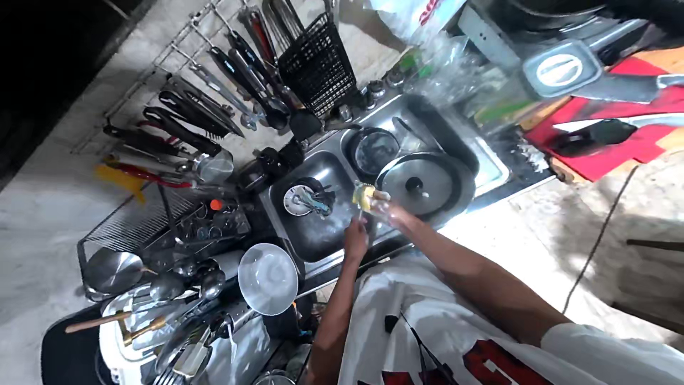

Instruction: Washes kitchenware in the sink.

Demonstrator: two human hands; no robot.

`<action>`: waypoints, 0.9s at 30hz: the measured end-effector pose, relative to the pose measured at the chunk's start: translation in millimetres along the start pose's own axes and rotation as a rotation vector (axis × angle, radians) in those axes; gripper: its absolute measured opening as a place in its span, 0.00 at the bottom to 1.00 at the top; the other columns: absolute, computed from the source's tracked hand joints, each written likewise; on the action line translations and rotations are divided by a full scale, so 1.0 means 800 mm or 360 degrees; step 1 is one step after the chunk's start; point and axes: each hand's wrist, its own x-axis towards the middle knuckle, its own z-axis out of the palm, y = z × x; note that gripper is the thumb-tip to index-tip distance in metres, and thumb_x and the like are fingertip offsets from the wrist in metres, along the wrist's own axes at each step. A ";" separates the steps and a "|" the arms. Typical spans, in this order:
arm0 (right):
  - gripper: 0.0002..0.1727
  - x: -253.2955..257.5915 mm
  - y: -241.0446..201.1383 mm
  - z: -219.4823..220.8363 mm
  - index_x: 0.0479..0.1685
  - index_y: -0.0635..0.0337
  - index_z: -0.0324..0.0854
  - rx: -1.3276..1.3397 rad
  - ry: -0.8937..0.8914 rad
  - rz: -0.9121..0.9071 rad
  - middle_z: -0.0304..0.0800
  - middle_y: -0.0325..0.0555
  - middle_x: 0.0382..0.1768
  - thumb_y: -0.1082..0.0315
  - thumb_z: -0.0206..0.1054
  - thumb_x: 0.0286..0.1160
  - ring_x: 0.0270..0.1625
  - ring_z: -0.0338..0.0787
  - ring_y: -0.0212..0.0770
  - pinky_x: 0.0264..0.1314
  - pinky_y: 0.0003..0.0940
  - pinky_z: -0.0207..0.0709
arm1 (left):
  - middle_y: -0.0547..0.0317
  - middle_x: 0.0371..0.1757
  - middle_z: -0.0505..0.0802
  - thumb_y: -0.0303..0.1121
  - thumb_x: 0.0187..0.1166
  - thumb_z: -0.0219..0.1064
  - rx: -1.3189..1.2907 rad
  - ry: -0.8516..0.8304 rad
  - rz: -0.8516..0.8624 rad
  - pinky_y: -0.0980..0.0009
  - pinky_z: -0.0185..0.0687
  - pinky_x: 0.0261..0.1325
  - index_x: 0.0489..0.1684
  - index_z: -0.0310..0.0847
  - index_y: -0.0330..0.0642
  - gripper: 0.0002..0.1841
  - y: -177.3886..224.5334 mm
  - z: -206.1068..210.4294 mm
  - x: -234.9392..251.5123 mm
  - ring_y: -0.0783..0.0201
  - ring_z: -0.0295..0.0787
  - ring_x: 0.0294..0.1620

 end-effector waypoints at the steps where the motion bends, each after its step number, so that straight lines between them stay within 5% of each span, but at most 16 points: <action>1: 0.23 -0.001 0.002 0.003 0.80 0.64 0.69 -0.0054 0.0051 -0.0014 0.85 0.53 0.67 0.71 0.62 0.87 0.63 0.89 0.42 0.68 0.39 0.85 | 0.42 0.49 0.92 0.34 0.93 0.47 0.0017 -0.0026 -0.0002 0.50 0.87 0.54 0.70 0.78 0.38 0.19 -0.001 -0.001 -0.005 0.50 0.91 0.46; 7: 0.20 0.003 -0.025 -0.002 0.68 0.64 0.79 -0.0994 -0.0069 -0.0084 0.90 0.55 0.55 0.75 0.69 0.77 0.52 0.90 0.44 0.58 0.45 0.85 | 0.43 0.51 0.91 0.32 0.92 0.47 0.0085 -0.0205 0.0068 0.52 0.86 0.55 0.68 0.79 0.36 0.18 -0.016 -0.037 -0.028 0.52 0.90 0.47; 10: 0.23 0.001 -0.047 0.006 0.70 0.61 0.79 -0.1411 -0.0158 -0.0125 0.91 0.60 0.55 0.71 0.73 0.75 0.53 0.92 0.54 0.60 0.57 0.84 | 0.43 0.51 0.91 0.32 0.92 0.47 0.0102 -0.0255 0.0096 0.55 0.86 0.52 0.68 0.79 0.36 0.18 -0.018 -0.057 -0.032 0.54 0.89 0.45; 15: 0.21 0.003 -0.066 0.012 0.66 0.57 0.85 -0.1931 -0.0390 -0.0352 0.92 0.59 0.51 0.72 0.74 0.72 0.53 0.92 0.58 0.63 0.64 0.82 | 0.43 0.54 0.91 0.34 0.93 0.47 0.0264 -0.0347 0.0096 0.51 0.84 0.60 0.69 0.79 0.36 0.19 -0.018 -0.088 -0.036 0.51 0.90 0.52; 17: 0.19 0.001 -0.067 0.012 0.64 0.55 0.86 -0.1864 -0.0347 -0.0365 0.93 0.57 0.51 0.72 0.73 0.73 0.53 0.92 0.56 0.62 0.62 0.83 | 0.44 0.53 0.92 0.35 0.92 0.47 0.0285 -0.0301 0.0103 0.50 0.84 0.59 0.68 0.80 0.37 0.19 -0.018 -0.092 -0.041 0.52 0.90 0.51; 20: 0.21 -0.006 -0.057 0.010 0.72 0.57 0.79 -0.1076 0.0073 -0.0307 0.91 0.56 0.58 0.70 0.67 0.80 0.52 0.91 0.50 0.56 0.53 0.85 | 0.43 0.53 0.91 0.34 0.92 0.47 0.0182 -0.0162 0.0063 0.51 0.85 0.57 0.68 0.80 0.37 0.19 -0.013 -0.091 -0.051 0.52 0.90 0.50; 22: 0.22 -0.003 -0.051 0.001 0.77 0.55 0.74 -0.0624 0.0220 -0.0281 0.88 0.52 0.64 0.65 0.63 0.86 0.58 0.90 0.45 0.62 0.48 0.86 | 0.43 0.53 0.91 0.32 0.91 0.47 0.0034 -0.0035 0.0066 0.54 0.85 0.57 0.67 0.80 0.36 0.19 -0.013 -0.085 -0.057 0.53 0.90 0.49; 27: 0.25 -0.018 -0.027 0.021 0.82 0.60 0.68 -0.0558 -0.0096 0.0008 0.84 0.53 0.69 0.71 0.61 0.86 0.64 0.88 0.41 0.69 0.38 0.83 | 0.43 0.54 0.91 0.32 0.93 0.46 -0.0232 0.0150 0.0065 0.56 0.85 0.55 0.68 0.80 0.34 0.19 -0.018 -0.061 -0.044 0.55 0.89 0.48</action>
